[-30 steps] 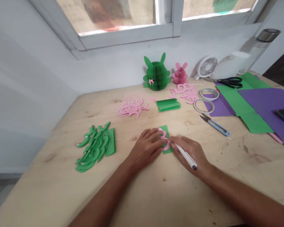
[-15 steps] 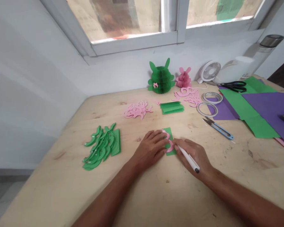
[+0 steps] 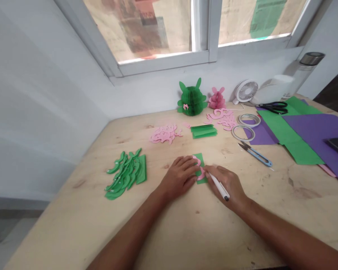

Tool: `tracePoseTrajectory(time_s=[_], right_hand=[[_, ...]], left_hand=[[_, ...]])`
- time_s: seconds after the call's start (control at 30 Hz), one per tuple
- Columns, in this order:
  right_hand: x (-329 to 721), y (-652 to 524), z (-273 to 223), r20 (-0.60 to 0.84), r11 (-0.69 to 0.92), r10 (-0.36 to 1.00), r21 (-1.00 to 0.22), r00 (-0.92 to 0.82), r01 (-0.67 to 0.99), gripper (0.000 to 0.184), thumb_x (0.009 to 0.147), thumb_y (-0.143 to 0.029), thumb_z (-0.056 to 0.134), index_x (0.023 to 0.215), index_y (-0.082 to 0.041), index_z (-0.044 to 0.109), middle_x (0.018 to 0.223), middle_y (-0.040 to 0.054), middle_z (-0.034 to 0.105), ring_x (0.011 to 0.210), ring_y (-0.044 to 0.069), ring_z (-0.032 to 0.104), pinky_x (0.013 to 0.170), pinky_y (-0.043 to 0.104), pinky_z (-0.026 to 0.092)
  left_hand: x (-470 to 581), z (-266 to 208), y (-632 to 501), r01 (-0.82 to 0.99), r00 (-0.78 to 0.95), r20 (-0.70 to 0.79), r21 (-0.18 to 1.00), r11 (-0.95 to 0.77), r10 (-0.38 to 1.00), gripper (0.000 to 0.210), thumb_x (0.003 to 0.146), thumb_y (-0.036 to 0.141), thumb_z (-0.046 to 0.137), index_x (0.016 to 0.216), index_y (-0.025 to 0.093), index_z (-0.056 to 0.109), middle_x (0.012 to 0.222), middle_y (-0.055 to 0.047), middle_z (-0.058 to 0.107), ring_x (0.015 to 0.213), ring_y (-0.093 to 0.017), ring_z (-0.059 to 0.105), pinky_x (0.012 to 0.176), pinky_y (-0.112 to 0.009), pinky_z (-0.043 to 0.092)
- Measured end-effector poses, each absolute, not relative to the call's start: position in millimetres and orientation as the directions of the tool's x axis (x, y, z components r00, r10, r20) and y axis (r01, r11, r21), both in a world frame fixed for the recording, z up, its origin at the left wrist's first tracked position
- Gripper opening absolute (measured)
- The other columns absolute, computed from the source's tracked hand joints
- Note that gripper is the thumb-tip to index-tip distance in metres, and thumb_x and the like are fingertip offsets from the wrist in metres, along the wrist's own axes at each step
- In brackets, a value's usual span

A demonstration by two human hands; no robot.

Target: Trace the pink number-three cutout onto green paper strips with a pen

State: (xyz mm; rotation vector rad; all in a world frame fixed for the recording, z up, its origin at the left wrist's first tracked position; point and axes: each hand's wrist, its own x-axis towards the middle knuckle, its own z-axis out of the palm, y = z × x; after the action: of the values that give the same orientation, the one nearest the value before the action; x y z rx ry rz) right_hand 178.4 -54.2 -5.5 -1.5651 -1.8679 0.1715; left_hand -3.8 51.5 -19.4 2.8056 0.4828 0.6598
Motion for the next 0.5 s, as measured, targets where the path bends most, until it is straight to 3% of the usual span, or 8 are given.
tracePoseTrajectory(time_s=[0.5], right_hand=[[180.7,-54.2,-9.6,0.422,0.266,0.905,-0.460,-0.055,0.847,0.020,0.093,-0.020,0.046,0.100,-0.021,0.066,0.084,0.0055,0.072,0.079,0.018,0.065,0.068,0.025,0.047]], left_hand=[[-1.8,-11.1,47.7,0.283,0.823,0.421,0.280,-0.917,0.382,0.027,0.092,0.025,0.047,0.115,0.018,0.058,0.126,-0.012,0.059,0.123,-0.023,0.051,0.103,-0.044,0.043]])
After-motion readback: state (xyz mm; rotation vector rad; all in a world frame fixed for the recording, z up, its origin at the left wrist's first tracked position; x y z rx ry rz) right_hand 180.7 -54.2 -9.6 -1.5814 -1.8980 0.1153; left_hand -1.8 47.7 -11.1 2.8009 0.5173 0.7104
